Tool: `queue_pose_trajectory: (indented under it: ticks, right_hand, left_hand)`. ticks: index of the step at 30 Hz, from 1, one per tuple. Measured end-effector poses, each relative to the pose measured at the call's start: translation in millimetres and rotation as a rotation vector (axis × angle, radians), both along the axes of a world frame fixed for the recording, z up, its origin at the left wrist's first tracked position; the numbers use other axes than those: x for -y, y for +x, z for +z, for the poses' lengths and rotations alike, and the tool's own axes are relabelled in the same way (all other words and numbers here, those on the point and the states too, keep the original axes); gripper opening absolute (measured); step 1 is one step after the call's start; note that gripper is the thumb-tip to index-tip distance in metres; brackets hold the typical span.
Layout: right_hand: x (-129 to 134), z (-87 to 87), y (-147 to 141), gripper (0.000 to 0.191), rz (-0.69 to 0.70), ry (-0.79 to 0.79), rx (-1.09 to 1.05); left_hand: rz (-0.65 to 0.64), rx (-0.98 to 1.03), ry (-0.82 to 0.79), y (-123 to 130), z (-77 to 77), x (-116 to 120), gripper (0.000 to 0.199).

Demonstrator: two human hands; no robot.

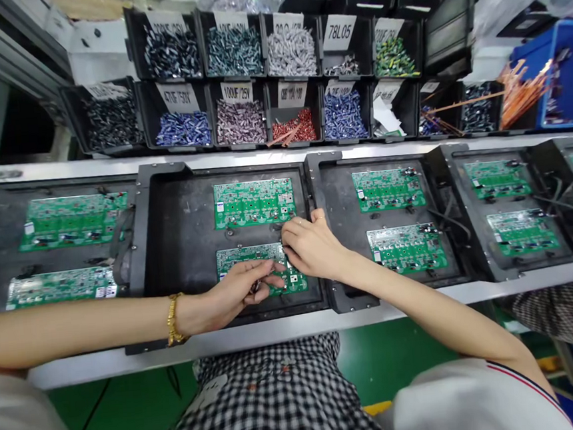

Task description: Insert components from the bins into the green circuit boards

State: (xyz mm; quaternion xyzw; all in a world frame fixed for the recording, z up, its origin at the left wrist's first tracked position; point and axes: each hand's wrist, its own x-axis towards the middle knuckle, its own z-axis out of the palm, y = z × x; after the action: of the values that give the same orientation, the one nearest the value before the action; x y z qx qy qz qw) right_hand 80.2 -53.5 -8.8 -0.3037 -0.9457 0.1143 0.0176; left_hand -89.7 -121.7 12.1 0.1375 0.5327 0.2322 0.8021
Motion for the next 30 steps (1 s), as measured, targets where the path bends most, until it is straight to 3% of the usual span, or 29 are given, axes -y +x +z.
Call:
queue_pose_trajectory:
  ticks: [5, 16, 19, 23, 26, 30]
  right_hand:
    - [1, -0.1, -1, 0.017, 0.034, 0.091, 0.038]
    - [2, 0.1, -2, 0.023, 0.150, 0.134, 0.136]
    - [4, 5.7, -2, 0.021, 0.079, 0.058, 0.107]
    - [13, 21.9, -1, 0.022, -0.040, -0.124, -0.088]
    - [18, 31.3, 0, 0.020, -0.062, -0.128, -0.171]
    - [9, 29.1, 6, 0.015, -0.107, -0.119, -0.101]
  left_hand:
    - [0.024, -0.017, 0.017, -1, 0.5, -5, 0.019]
    - [0.176, -0.040, -0.054, 3, -1.3, -9, 0.024]
    - [0.228, -0.040, -0.047, 5, -3.1, -7, 0.024]
    - [0.285, -0.006, -0.048, 12, -0.6, -7, 0.026]
    - [0.295, 0.036, -0.056, 16, 4.4, -9, 0.028]
    - [0.148, 0.039, -0.103, 13, 8.4, -8, 0.027]
